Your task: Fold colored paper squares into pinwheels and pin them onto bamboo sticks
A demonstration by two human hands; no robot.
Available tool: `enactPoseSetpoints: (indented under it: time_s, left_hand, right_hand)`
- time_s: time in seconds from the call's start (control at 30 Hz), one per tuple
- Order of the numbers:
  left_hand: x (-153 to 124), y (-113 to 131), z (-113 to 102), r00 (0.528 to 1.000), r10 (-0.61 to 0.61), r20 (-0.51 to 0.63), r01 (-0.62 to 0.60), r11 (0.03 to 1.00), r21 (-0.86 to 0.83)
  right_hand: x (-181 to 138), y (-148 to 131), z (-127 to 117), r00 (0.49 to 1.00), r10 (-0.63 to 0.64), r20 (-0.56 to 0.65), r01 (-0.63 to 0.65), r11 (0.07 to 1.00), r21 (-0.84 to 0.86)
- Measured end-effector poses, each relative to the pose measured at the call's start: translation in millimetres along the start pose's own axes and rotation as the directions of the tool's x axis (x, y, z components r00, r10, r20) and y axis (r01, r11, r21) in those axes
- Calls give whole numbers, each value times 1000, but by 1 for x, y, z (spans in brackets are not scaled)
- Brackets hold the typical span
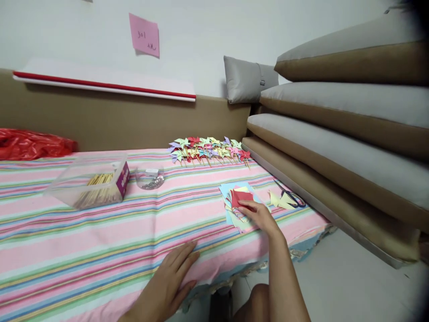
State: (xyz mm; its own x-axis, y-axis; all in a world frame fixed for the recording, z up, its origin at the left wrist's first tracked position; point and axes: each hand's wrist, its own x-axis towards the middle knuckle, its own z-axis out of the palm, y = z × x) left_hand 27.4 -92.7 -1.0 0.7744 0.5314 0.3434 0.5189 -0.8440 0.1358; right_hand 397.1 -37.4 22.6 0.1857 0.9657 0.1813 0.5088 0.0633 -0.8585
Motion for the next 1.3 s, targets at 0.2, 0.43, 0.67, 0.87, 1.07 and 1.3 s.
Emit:
enactPoseSetpoints:
  time_s: [0.2, 0.43, 0.67, 0.87, 1.07, 1.3]
  left_hand:
    - [2, 6, -8, 1000, 0, 19, 1, 999, -47]
    - [-13, 10, -23, 1000, 15, 13, -13, 996, -86]
    - [14, -5, -43, 996, -49, 77, 65, 972, -224]
    - [43, -13, -35, 976, -137, 171, 192, 913, -361]
    - [45, -18, -23, 959, -130, 253, 220, 902, -371]
    - [49, -18, -22, 957, -122, 263, 211, 915, -345]
  right_hand:
    - [-3, 8, -6, 1000, 5, -14, -5, 1000, 12]
    - [2, 3, -14, 998, 23, 51, -27, 997, 68]
    - [11, -3, -16, 992, 84, 97, -97, 986, 138]
    - [13, -6, -17, 970, 193, 145, -219, 957, 189]
    - [14, -17, -17, 954, 286, 96, -298, 940, 167]
    - [13, -25, -20, 957, 268, 112, -284, 945, 165]
